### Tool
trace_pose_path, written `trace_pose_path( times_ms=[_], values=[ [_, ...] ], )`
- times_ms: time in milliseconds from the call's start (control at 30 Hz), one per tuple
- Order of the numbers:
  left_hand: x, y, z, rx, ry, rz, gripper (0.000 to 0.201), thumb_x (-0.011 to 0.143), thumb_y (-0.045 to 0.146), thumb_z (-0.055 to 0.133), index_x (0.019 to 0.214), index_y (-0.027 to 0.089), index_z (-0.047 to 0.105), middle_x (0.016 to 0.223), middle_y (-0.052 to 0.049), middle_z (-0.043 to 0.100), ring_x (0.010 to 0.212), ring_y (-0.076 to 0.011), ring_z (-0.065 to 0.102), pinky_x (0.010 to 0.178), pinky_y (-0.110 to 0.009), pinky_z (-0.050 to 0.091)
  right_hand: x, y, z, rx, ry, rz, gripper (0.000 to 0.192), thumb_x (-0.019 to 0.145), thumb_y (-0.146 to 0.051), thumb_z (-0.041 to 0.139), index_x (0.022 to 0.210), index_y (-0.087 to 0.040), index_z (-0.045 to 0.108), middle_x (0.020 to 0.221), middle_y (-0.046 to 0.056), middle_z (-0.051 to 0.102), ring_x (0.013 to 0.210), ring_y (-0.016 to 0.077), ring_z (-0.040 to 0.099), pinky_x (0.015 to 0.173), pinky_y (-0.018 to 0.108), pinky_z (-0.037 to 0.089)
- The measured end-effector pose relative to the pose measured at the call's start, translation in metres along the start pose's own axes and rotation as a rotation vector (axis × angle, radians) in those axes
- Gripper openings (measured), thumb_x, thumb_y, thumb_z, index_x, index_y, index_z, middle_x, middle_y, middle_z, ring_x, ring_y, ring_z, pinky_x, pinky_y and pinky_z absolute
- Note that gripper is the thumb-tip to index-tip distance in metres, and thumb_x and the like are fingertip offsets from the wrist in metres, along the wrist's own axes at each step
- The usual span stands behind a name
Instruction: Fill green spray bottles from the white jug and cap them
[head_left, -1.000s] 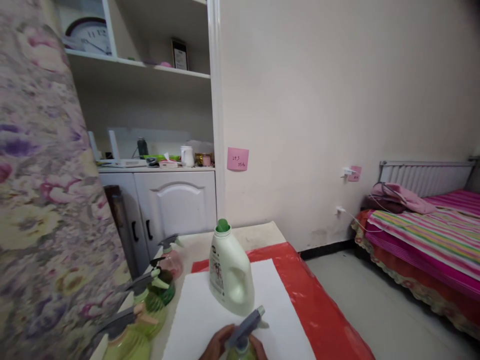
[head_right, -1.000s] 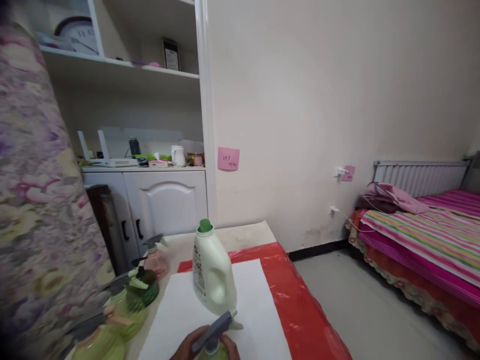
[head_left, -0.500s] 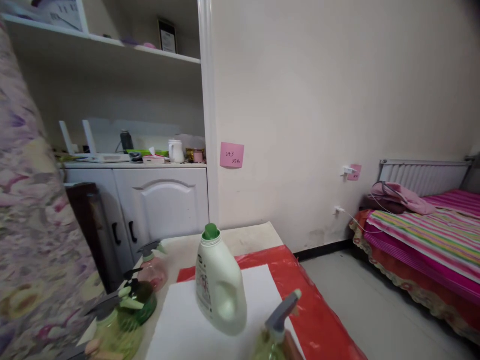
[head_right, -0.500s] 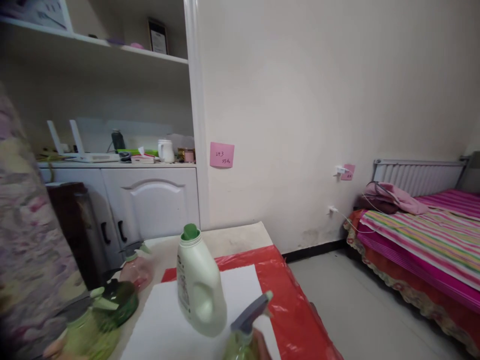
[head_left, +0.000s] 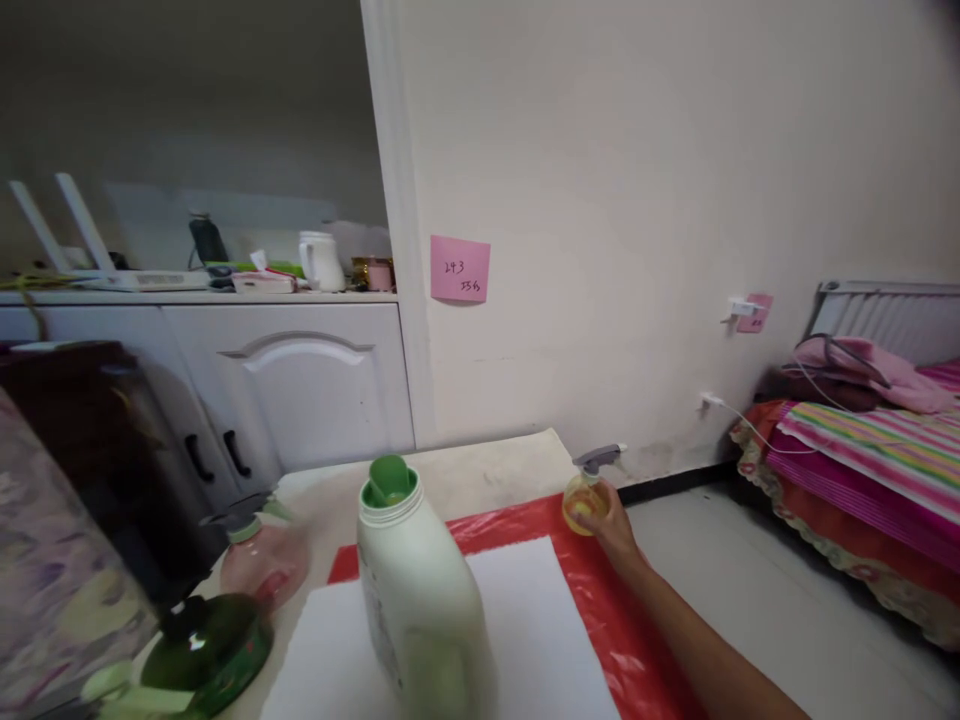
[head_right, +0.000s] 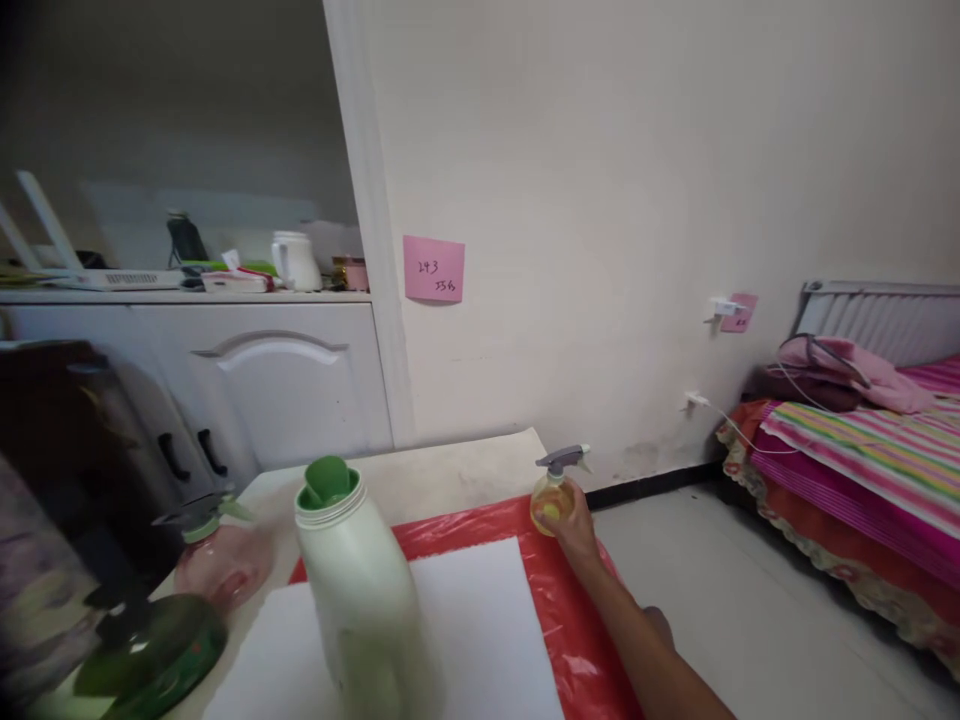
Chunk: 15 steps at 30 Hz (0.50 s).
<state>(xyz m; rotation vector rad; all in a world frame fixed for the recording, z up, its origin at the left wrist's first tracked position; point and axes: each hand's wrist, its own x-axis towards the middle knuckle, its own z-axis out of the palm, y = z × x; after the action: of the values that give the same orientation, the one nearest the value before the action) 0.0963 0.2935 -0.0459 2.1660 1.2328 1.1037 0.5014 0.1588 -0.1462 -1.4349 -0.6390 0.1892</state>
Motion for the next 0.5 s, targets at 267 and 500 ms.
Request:
trace_pose_path(
  times_ms=[267, 500],
  values=[
    [0.022, -0.017, 0.000, -0.004, 0.016, -0.072, 0.060, 0.094, 0.046, 0.011, 0.120, 0.043, 0.065, 0.114, 0.011, 0.069, 0.123, -0.0383, 0.057, 0.068, -0.046, 0.057, 0.022, 0.036, 0.002, -0.073, 0.013, 0.066, 0.080, 0.051, -0.037, 0.080, 0.124, -0.022, 0.052, 0.125, 0.010, 0.066, 0.119, 0.0315, 0.059, 0.105, 0.047, 0.045],
    [-0.048, -0.017, 0.019, -0.011, -0.065, -0.076, 0.039, 0.093, 0.046, 0.048, 0.125, 0.026, 0.061, 0.125, -0.002, 0.066, 0.117, -0.0326, 0.062, 0.085, -0.045, 0.059, 0.027, 0.047, -0.001, -0.075, -0.039, 0.061, 0.082, 0.050, -0.037, 0.081, 0.125, -0.022, 0.051, 0.125, 0.011, 0.066, 0.117, 0.0298, 0.062, 0.104, 0.046, 0.047]
  ],
)
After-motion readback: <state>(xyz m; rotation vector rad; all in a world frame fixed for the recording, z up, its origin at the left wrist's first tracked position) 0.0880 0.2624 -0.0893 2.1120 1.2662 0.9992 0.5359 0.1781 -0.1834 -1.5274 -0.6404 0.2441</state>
